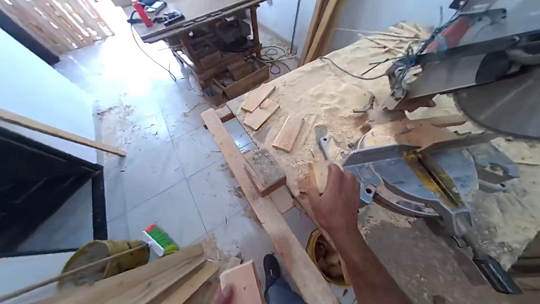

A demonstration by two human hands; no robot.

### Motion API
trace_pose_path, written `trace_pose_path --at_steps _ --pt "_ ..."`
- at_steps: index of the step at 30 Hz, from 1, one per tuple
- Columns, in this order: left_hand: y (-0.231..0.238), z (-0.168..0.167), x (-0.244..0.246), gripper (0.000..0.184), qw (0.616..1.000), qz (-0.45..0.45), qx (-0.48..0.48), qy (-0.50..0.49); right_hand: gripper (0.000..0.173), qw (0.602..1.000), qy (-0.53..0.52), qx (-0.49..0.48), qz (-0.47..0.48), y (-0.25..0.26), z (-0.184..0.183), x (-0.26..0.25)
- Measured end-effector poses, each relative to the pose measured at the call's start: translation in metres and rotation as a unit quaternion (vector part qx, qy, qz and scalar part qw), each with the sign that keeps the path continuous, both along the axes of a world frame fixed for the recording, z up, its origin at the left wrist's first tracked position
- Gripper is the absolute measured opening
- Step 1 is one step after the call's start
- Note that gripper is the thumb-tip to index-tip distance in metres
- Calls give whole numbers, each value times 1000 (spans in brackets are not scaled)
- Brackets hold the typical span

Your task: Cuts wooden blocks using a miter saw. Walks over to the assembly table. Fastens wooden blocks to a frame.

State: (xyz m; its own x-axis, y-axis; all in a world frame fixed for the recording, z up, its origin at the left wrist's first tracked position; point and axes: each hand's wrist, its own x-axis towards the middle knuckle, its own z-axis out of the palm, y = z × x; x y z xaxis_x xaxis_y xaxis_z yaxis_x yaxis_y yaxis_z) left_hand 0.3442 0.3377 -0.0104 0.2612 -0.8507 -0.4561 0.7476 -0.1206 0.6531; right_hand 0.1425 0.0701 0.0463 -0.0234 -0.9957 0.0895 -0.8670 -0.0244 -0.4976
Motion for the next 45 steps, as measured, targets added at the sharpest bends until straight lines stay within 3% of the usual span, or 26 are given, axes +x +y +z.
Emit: trace_pose_path --at_steps 3,6,8,11,13,15,17,20,22,25,28,31,34,36,38,40,42,45 --pt "-29 0 23 48 999 2 8 -44 81 991 -68 -3 116 76 14 39" --pt "-63 13 30 73 994 -47 -100 4 76 966 -81 -43 242 136 8 89" --pt "-77 17 39 61 988 -74 -127 55 81 952 -90 -22 292 137 12 103" --pt "-96 27 65 39 993 -86 -68 50 69 972 -145 0 185 95 27 92" --pt "-110 26 90 34 987 -117 -88 59 68 996 -64 53 23 50 29 72" --pt "-131 18 111 42 974 -165 -122 93 78 985 15 131 -110 2 17 47" --pt "-158 10 131 54 963 -201 -123 129 83 967 66 169 -180 -29 -1 31" --pt "-198 9 169 58 952 -244 -108 148 80 957 102 154 -222 -38 -14 36" --pt "-230 11 197 62 944 -286 -113 118 79 963 61 105 -241 -29 7 54" --pt "-264 13 227 76 942 -324 -87 35 78 979 -24 31 -202 -5 55 121" --pt "-290 13 233 86 931 -359 -67 20 80 986 -61 -63 -145 8 64 213" --pt "-304 19 235 68 910 -398 -71 95 86 994 -90 -25 -59 5 55 269" --pt "-314 5 255 52 883 -396 -84 238 89 985 -171 -14 10 1 61 256" --pt "-323 -19 275 53 860 -393 -110 306 77 985 -153 -12 -76 -4 60 220" --pt "-330 -12 284 52 878 -378 -85 280 64 972 -74 61 -213 -14 50 169" --pt "-340 -2 293 52 891 -359 -76 267 72 944 7 157 -290 -29 21 121" --pt "-355 8 309 51 911 -338 -84 223 80 931 68 219 -285 -42 -13 94" --pt "-377 20 339 50 928 -306 -114 179 79 934 123 201 -270 -41 -30 81"
